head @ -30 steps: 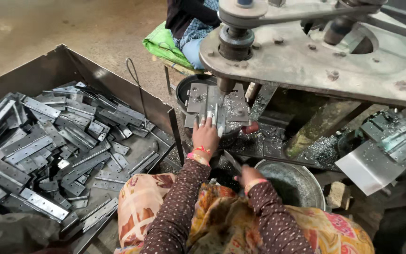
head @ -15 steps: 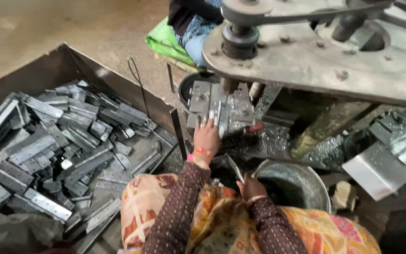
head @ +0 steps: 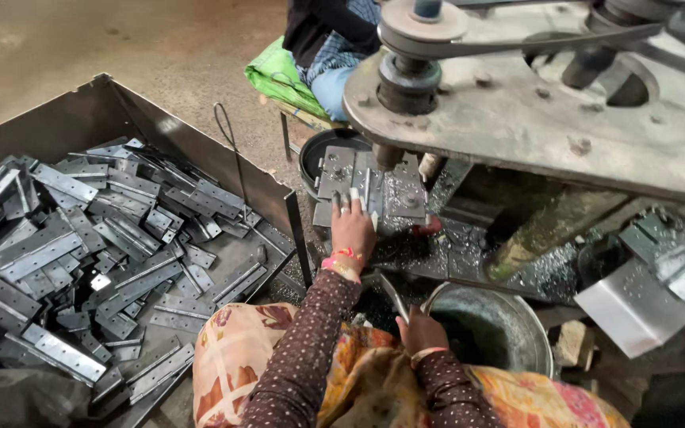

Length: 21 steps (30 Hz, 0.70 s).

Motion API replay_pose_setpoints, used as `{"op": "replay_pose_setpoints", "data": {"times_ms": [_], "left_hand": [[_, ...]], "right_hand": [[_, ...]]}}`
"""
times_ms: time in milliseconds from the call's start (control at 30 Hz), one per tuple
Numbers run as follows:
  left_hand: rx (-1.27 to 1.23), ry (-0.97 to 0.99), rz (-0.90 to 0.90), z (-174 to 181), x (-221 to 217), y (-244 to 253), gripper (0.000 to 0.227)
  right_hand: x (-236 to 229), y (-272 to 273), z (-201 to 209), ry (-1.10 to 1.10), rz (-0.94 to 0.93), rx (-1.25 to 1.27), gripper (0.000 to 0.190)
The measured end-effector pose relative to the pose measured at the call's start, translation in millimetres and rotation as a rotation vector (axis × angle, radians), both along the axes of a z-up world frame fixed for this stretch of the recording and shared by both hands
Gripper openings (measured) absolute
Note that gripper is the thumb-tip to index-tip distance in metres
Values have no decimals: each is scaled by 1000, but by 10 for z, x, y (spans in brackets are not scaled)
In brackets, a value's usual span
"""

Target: The person operates a manual press machine to process metal pieces. They pick up metal pieces from a bin, place them into the machine, and pull a lever to activate the press. The processed pieces are then dropped back into the bin.

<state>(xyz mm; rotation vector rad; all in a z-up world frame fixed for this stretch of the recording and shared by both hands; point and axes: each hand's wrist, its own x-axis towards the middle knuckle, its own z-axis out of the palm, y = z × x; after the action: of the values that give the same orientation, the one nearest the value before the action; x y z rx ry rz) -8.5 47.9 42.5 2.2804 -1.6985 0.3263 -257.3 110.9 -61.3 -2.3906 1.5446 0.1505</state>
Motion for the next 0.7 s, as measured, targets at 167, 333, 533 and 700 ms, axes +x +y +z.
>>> {"op": "replay_pose_setpoints", "data": {"times_ms": [167, 333, 533, 700], "left_hand": [[-197, -60, -44, -137, -41, 170, 29], [81, 176, -28, -154, 8, -211, 29], [-223, 410, -82, 121, -60, 299, 34], [-226, 1163, -321, 63, -1014, 1986, 34]], "right_hand": [[14, -424, -206, -13, 31, 126, 49], [194, -755, 184, 167, -23, 244, 44], [-103, -143, -415, -295, -53, -82, 49], [-195, -164, -590, -146, -76, 89, 46]]}}
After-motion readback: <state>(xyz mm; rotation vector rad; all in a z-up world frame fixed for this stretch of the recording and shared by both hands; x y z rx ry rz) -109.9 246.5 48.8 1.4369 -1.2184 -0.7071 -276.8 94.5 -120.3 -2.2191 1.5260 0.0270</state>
